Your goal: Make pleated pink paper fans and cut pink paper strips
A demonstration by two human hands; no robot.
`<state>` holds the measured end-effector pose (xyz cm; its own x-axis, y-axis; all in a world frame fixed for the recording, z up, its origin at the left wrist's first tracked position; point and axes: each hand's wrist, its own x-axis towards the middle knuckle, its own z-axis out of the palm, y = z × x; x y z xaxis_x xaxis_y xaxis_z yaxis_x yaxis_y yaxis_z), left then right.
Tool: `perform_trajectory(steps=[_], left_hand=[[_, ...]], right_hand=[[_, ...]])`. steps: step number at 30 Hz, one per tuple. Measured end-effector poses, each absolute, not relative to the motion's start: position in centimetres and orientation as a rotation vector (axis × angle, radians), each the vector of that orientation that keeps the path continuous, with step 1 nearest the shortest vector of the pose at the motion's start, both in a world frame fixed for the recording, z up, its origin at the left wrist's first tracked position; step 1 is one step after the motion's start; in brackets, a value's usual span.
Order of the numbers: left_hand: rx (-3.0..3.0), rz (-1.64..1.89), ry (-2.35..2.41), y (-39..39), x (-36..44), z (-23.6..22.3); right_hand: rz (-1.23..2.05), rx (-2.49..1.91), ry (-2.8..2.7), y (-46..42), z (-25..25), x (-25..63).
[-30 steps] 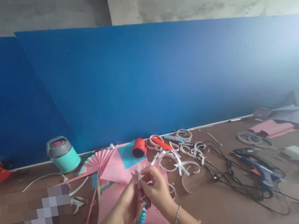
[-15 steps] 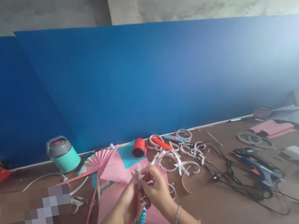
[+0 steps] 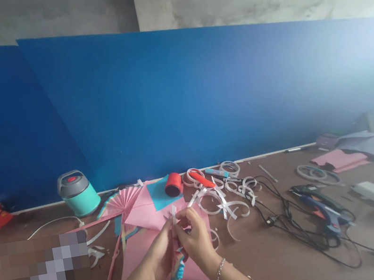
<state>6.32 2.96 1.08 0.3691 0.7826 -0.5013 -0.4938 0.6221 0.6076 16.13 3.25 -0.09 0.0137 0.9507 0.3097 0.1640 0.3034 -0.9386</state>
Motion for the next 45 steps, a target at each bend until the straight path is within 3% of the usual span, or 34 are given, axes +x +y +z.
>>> perform_trajectory(steps=[8,18,45], left_hand=[[0.363,0.858,0.793,2.7,6.4,1.8],[0.413,0.886,0.737,2.6,6.5,1.4],[0.421,0.920,0.696,2.2,6.6,1.4]], right_hand=[[1.016,-1.128,-1.363,2.9,0.5,15.9],[0.797,-1.178,-1.413,2.9,0.9,16.2],[0.888,-1.125,-1.388,2.8,1.8,16.3]])
